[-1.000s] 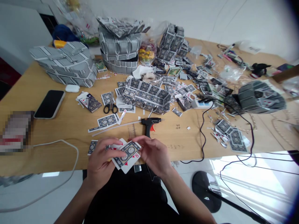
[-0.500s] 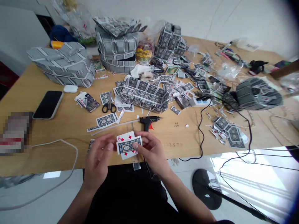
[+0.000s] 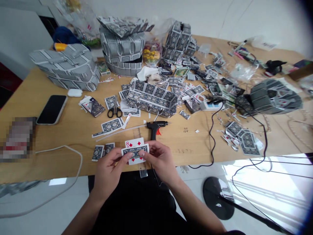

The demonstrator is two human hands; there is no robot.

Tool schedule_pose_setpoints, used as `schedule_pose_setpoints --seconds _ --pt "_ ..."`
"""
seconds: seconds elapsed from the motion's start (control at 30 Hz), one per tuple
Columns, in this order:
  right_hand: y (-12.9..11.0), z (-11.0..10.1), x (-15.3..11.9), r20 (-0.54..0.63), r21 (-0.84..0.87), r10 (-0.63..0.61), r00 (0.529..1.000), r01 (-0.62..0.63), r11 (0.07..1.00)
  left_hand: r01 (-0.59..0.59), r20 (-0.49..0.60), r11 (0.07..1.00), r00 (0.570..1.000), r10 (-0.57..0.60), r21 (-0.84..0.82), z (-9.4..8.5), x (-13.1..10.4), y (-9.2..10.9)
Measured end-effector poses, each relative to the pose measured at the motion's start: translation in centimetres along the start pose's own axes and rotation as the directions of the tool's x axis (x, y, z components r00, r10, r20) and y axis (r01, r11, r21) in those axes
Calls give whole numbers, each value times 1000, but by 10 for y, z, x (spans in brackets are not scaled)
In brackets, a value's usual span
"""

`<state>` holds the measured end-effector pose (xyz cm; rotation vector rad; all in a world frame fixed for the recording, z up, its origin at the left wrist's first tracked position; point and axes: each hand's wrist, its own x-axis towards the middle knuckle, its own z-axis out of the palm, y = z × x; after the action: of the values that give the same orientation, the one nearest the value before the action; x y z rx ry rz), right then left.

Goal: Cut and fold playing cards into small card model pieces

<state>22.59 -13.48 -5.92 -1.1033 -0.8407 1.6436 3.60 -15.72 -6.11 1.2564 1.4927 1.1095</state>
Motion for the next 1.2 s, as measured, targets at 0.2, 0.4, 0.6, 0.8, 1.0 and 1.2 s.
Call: schedule_pose_setpoints --seconds 0.2,0.4,0.6,0.8,1.0,1.2 --pt "-4 1 -1 -6 -40 9 1000 -9 999 30 3 999 1000 -30 -23 -1 -1 -2" --pt "-11 1 -1 22 -79 7 1000 -5 997 68 31 994 997 -66 -84 -2 -2 3" --pt "-14 2 -3 19 -95 1 1000 1 995 85 45 991 996 -80 -105 -2 -2 1" --pt "-14 3 -5 19 -93 7 1000 -6 996 123 41 986 992 -119 -111 -2 -4 2" --pt "-15 2 -4 13 -97 15 1000 -14 995 142 -6 984 990 -143 -110 1 -6 7" --pt "-16 2 -3 13 -89 25 1000 -24 996 146 6 977 989 -147 -153 1 -6 6"
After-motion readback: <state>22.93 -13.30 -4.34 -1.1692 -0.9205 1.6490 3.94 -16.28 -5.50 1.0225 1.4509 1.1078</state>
